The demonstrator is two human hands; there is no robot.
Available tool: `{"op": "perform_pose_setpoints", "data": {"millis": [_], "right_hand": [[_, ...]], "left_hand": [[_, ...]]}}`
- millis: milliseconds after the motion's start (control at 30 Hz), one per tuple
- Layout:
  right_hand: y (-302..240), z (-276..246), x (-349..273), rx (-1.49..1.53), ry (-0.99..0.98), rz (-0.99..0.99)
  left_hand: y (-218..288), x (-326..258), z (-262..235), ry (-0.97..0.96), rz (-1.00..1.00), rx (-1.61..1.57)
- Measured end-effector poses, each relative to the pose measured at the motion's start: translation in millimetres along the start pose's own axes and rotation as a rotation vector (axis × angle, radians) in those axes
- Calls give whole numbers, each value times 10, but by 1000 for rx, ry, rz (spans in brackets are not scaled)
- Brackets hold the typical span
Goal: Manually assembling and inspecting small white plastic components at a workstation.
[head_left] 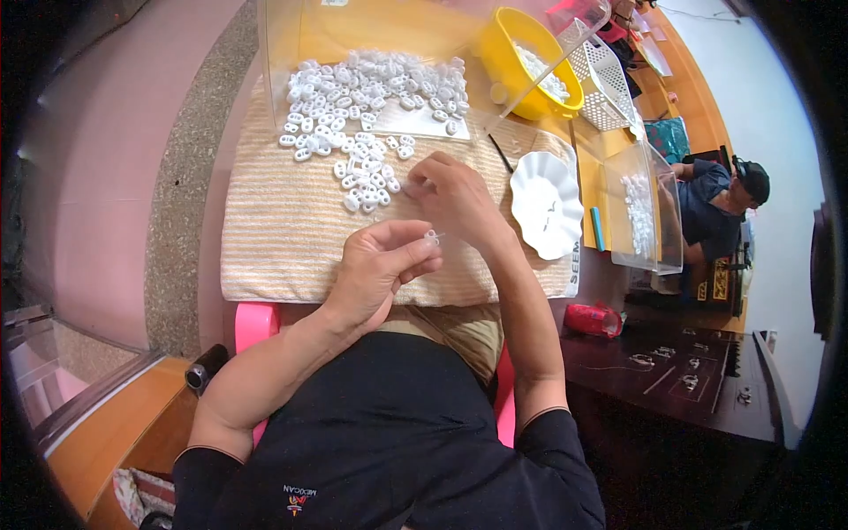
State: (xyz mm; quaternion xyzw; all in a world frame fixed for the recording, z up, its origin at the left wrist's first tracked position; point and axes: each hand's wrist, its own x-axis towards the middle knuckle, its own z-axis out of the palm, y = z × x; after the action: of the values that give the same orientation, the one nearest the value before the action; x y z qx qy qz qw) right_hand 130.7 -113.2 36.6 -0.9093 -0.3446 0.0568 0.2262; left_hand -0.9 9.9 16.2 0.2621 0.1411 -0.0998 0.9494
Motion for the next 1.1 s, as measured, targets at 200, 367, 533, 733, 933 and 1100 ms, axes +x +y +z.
{"op": "perform_pose_setpoints", "data": {"millis": [200, 367, 533, 733, 933, 1100], "right_hand": [[-5, -127, -191, 85, 46, 85], [70, -217, -325, -7, -30, 48], [145, -192, -388, -21, -53, 54], [355, -123, -585, 436, 0, 161], [330, -69, -688, 932, 49, 233], [289, -37, -724, 1069, 86, 277]], "left_hand": [[-8, 2, -2, 4, 6, 4], [-3, -4, 4, 17, -6, 18], [-1, -3, 10, 36, -1, 19], [-31, 23, -17, 32, 1, 20], [-21, 21, -14, 48, -3, 35], [-35, 27, -17, 59, -11, 40]]}}
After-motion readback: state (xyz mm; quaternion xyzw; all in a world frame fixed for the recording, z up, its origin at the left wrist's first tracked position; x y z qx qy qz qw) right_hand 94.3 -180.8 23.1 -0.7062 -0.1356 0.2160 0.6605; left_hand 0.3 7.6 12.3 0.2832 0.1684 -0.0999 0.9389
